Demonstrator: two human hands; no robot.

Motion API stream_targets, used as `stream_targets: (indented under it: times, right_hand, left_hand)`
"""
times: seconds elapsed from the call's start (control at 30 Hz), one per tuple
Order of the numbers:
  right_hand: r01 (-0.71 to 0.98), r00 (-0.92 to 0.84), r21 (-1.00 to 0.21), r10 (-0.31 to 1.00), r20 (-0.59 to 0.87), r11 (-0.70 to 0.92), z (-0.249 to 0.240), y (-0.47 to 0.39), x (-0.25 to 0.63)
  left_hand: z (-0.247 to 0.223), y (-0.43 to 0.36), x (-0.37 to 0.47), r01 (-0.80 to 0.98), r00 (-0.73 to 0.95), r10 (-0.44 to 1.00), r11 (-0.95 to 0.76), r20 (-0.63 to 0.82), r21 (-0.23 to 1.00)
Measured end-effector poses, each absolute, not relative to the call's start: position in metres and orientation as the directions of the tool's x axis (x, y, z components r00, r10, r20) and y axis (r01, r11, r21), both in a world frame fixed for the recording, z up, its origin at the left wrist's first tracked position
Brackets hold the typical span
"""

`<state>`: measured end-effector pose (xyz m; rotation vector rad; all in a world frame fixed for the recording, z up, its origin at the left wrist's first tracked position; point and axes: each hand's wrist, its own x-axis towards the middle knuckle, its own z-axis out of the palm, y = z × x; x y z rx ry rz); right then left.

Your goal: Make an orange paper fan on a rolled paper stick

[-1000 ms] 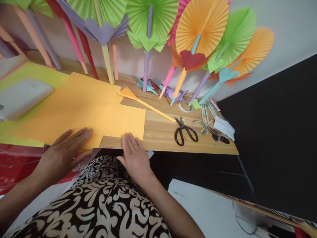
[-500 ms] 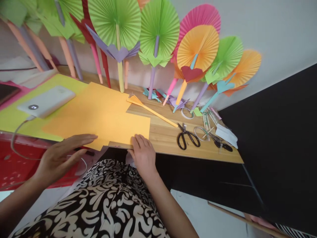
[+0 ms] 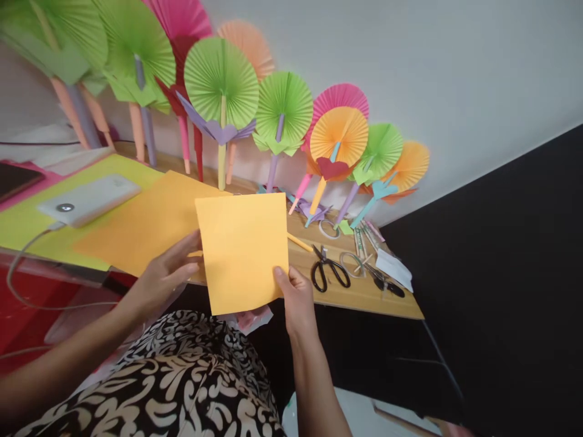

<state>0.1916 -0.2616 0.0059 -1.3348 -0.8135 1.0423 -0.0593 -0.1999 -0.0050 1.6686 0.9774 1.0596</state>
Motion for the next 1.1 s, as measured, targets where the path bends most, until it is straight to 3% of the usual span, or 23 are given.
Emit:
stream_targets:
  times: [0.1,0.23,0.3,0.37,0.43,0.5,0.57,0.67,0.83,1.1]
  right_hand:
    - [-0.167,0.376,-0.985,0.921,-0.104,-0.044,-0.004,-0.264,0.184]
    - [-0.119,0.348,-0.985,0.924,-0.156,-0.122,-0.020,-0.266,0.186]
    - [0.072,0.404,-0.989,0.911,-0.087,-0.126,-0.021,-0.266,0.194]
    - [0.382,0.461,-0.922,0.877,0.137,-0.057,-0.013,-0.262,0.203]
    - [0.652,0.369,-0.757,0.852,0.372,0.048,0.003,-0.255,0.210]
    - [0.765,0.190,-0.622,0.865,0.465,0.167,0.023,-0.243,0.211]
    - [0.788,0.061,-0.562,0.875,0.480,0.253,0.041,-0.229,0.208]
    - [0.706,-0.002,-0.654,0.924,0.383,0.273,0.055,-0.208,0.200]
    - [0.536,0.130,-0.825,0.949,0.288,0.177,0.048,-0.196,0.193]
    - [0.575,0.228,-0.806,0.918,0.323,0.141,0.035,-0.195,0.204]
  left_hand:
    - [-0.007,-0.186,-0.037,0.054,0.351,0.931,-0.124,0.098,0.991]
    - [-0.007,-0.171,-0.028,-0.022,0.232,0.971,0.058,-0.051,0.998]
    - [-0.004,-0.164,-0.031,0.023,0.244,0.968,0.061,-0.065,0.998]
    - [0.000,-0.159,-0.035,0.148,0.316,0.948,-0.023,-0.026,0.989]
    - [0.006,-0.157,-0.037,0.289,0.393,0.919,-0.168,0.043,0.942]
    - [0.011,-0.158,-0.036,0.374,0.446,0.889,-0.289,0.102,0.881]
    - [0.016,-0.160,-0.033,0.408,0.489,0.861,-0.365,0.138,0.837]
    - [0.020,-0.161,-0.029,0.396,0.536,0.823,-0.443,0.190,0.805]
    - [0.017,-0.157,-0.025,0.408,0.503,0.845,-0.417,0.181,0.812]
    - [-0.011,-0.147,-0.041,0.438,0.518,0.854,-0.315,0.050,0.842]
